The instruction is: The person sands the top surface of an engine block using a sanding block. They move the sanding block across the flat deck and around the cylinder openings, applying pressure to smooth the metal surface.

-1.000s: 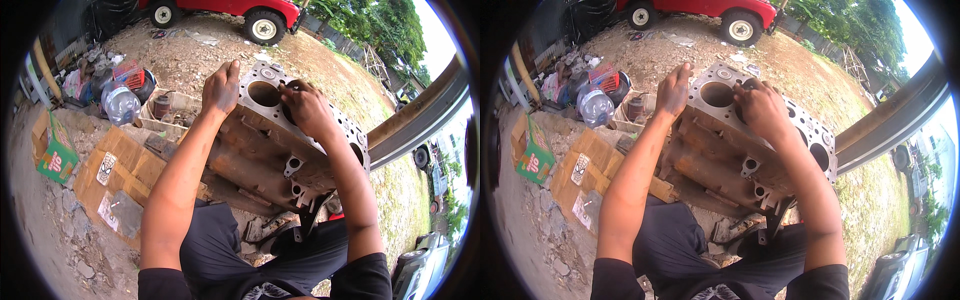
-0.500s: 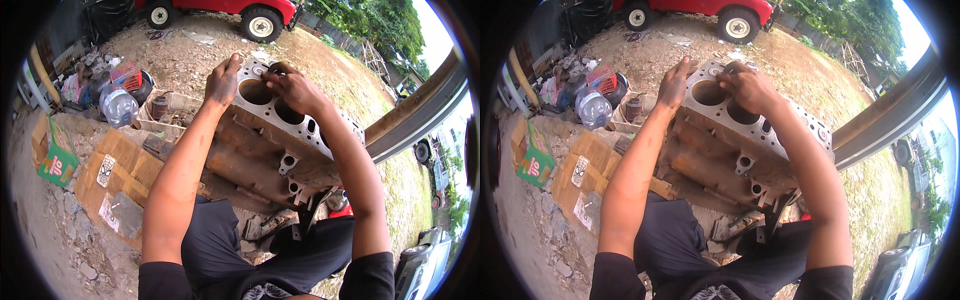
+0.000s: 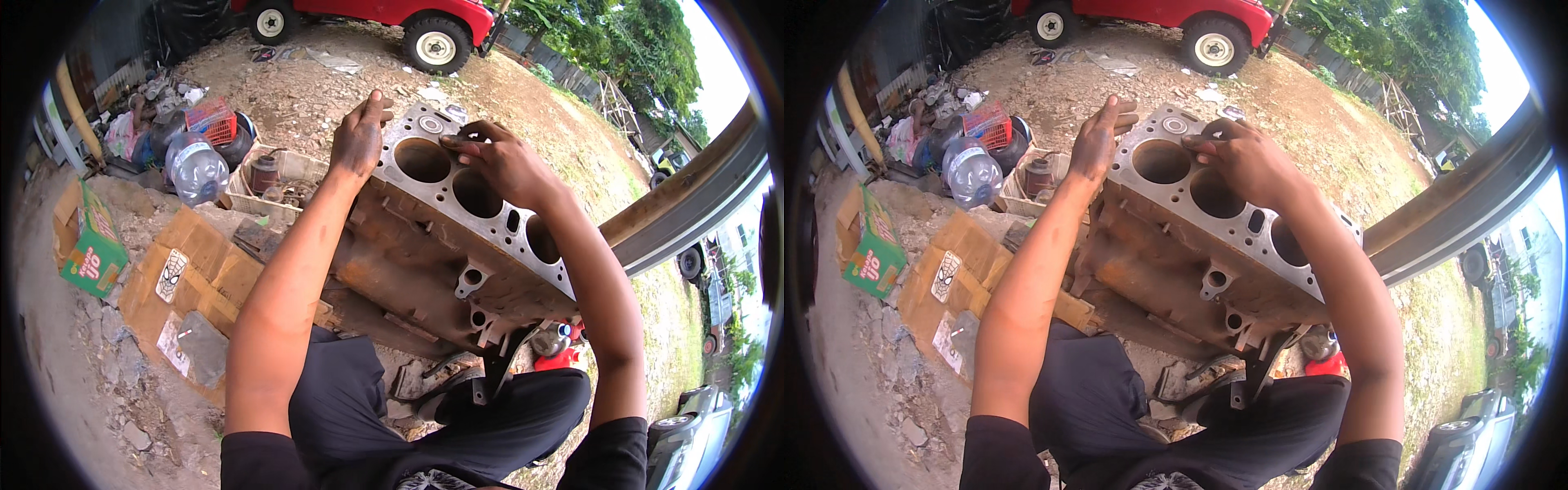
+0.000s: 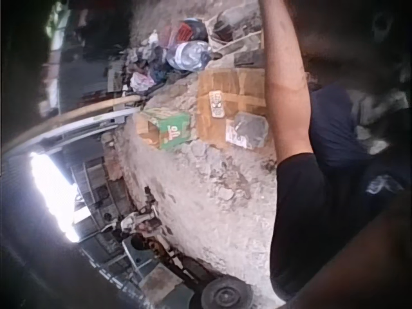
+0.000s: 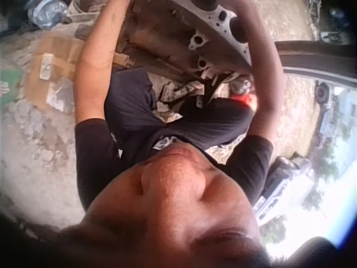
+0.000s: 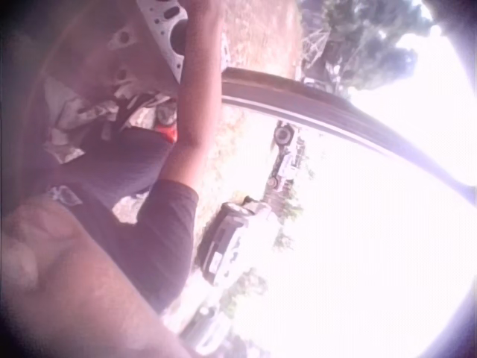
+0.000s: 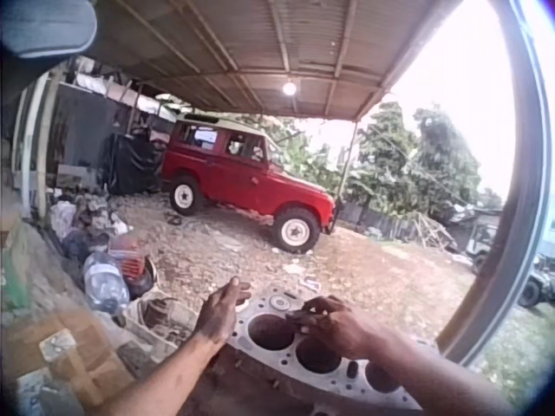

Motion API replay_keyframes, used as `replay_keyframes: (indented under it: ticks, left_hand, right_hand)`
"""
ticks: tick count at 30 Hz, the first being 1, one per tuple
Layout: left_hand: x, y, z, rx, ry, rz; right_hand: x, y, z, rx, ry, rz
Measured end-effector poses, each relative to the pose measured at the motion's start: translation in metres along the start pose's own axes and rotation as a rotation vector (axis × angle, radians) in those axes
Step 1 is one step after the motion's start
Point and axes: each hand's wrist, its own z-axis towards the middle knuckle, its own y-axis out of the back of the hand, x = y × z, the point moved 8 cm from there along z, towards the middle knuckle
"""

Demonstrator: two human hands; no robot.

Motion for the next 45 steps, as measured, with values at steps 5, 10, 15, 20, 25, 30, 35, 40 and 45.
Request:
replay_keyframes:
  ticks: [5, 10, 15, 20, 25, 30, 35, 40, 45]
  left_hand:
    - [-0.004, -0.009, -0.001, -0.003, -0.054, 0.099]
    - [-0.007, -0.004, -0.004, -0.003, -0.086, 0.245]
    - [-0.008, -0.005, -0.008, -0.001, -0.06, 0.227]
    - [-0.014, -0.009, -0.008, 0.005, -0.063, 0.232]
    - [-0.009, 0.001, -0.011, -0.046, -0.048, 0.167]
    - [-0.015, -0.011, -0.014, -0.059, -0.104, 0.263]
    - [0.001, -0.001, -0.006, -0.032, -0.075, 0.092]
    - [-0.006, -0.008, -0.014, -0.051, -0.128, 0.196]
    - [-0.001, -0.006, -0.006, -0.007, -0.079, 0.12]
  right_hand:
    - [-0.047, 0.009, -0.005, -0.301, -0.122, 0.597]
    - [-0.035, 0.025, -0.002, -0.257, -0.159, 0.37]
    - [0.003, 0.016, 0.0, -0.072, 0.122, 0.154]
    - [0.005, 0.0, 0.023, -0.058, 0.154, 0.113]
    - [-0.004, -0.011, 0.031, 0.03, 0.148, 0.13]
    - [-0.012, 0.0, 0.02, 0.014, 0.199, 0.108]
    - [-0.01, -0.018, 0.049, -0.015, 0.233, 0.045]
    - [-0.002, -0.001, 0.026, -0.044, 0.262, 0.112]
    - [-0.003, -0.017, 0.055, 0.045, 0.162, 0.054]
